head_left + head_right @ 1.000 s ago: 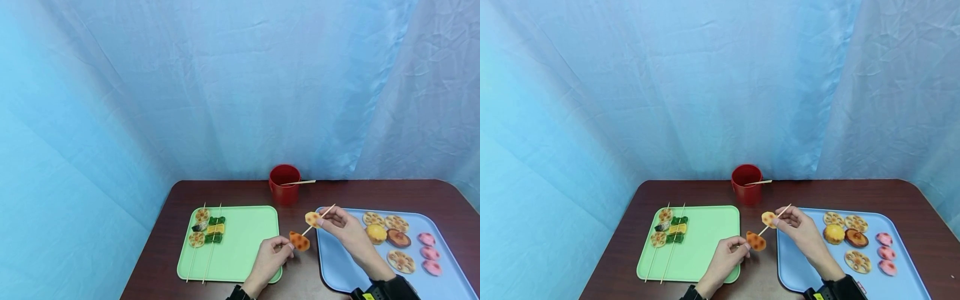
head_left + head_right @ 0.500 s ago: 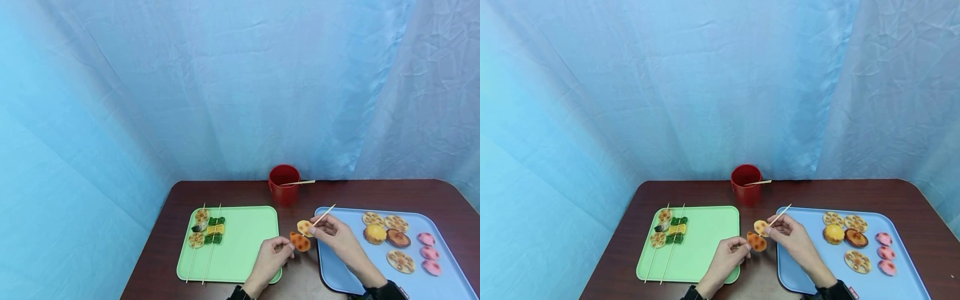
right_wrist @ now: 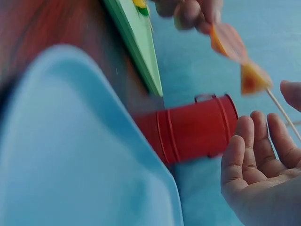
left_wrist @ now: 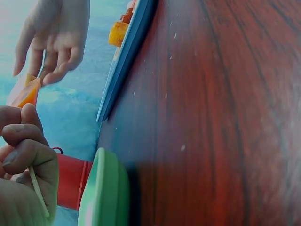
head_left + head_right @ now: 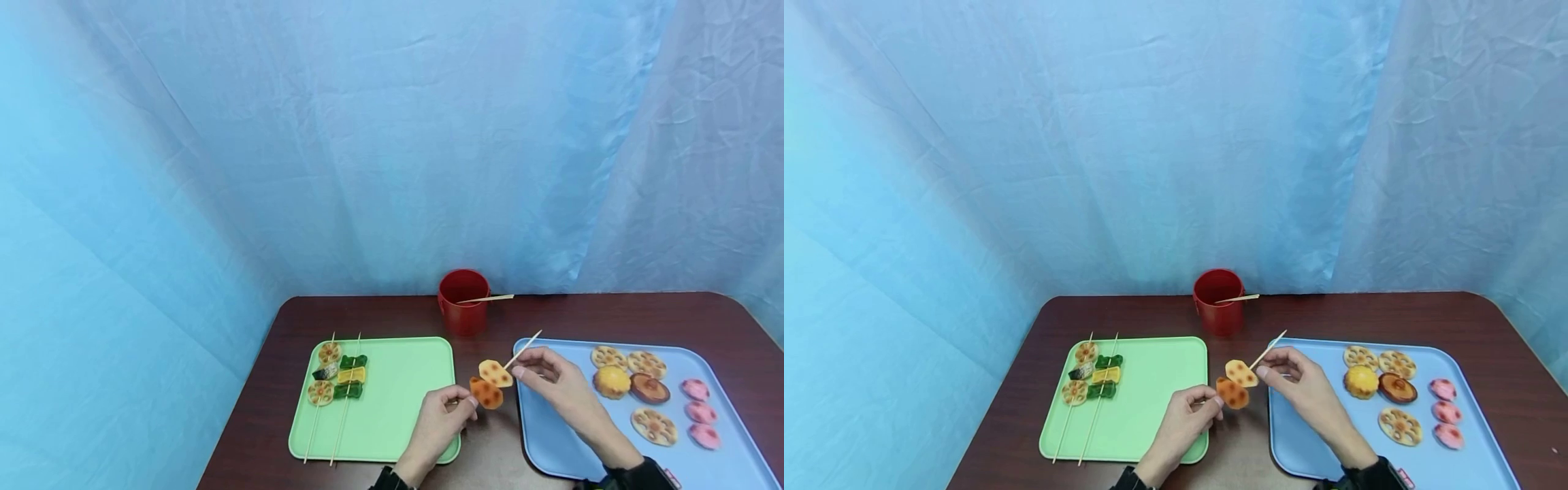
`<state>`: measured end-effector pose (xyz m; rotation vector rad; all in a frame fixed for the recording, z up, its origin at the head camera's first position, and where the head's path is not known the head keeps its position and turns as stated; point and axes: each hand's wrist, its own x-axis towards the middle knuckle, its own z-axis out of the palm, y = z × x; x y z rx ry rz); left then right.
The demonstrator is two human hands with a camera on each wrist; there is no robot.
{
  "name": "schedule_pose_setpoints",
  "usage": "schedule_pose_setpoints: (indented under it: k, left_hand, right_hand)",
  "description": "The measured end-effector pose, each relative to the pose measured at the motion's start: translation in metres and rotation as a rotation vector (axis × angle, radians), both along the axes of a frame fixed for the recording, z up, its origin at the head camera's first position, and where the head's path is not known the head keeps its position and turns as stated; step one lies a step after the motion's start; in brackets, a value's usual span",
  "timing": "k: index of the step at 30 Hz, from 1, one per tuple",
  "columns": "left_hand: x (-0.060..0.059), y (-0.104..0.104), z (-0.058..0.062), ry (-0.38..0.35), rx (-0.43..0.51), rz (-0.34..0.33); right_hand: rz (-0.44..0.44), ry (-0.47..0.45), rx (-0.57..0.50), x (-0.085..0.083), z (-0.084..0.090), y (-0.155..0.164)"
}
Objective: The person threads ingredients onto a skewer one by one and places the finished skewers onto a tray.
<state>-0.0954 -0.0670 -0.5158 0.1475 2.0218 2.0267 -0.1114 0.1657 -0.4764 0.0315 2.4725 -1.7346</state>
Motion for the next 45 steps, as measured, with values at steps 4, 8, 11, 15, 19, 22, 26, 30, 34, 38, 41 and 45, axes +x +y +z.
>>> schedule_pose_setpoints:
  k: [4, 8, 11, 15, 19, 22, 26, 30, 34, 38, 41, 45]
  left_hand:
    - [-0.001, -0.004, -0.001, -0.01, -0.009, 0.013]
    - [-0.002, -0.008, -0.002, -0.01, -0.027, 0.026]
    - [-0.002, -0.01, -0.003, -0.002, -0.03, 0.032]
    - [-0.002, -0.012, -0.005, 0.008, -0.026, 0.039]
    - [-0.002, -0.014, -0.006, 0.013, -0.017, 0.047]
    - [-0.002, -0.015, -0.006, 0.004, -0.013, 0.048]
    - [-0.002, -0.015, -0.007, -0.007, -0.009, 0.049]
    - [-0.001, -0.016, -0.008, -0.01, -0.001, 0.049]
    - [-0.001, -0.016, -0.008, -0.021, 0.001, 0.049]
    - [-0.001, -0.016, -0.008, -0.022, 0.006, 0.045]
    - [0.0, -0.016, -0.007, -0.03, 0.011, 0.044]
    - [0.001, -0.016, -0.006, -0.049, 0.014, 0.045]
  right_hand:
    - [-0.052, 0.041, 0.174, -0.003, 0.003, 0.02]
    - [-0.087, 0.117, 0.299, -0.005, 0.005, 0.044]
    - [-0.096, 0.119, 0.349, -0.006, 0.009, 0.061]
    - [-0.1, 0.145, 0.446, -0.008, 0.011, 0.08]
    - [-0.085, 0.186, 0.556, -0.01, 0.01, 0.097]
    - [-0.054, 0.164, 0.611, -0.013, 0.007, 0.108]
    - [-0.018, 0.121, 0.686, -0.016, 0.005, 0.12]
    - [0.014, 0.13, 0.764, -0.017, 0.0, 0.126]
    - [0.059, 0.14, 0.815, -0.018, -0.006, 0.132]
    - [0.087, 0.116, 0.847, -0.017, -0.011, 0.135]
    - [0.093, 0.094, 0.868, -0.016, -0.014, 0.136]
    - [0.098, 0.091, 0.894, -0.014, -0.015, 0.137]
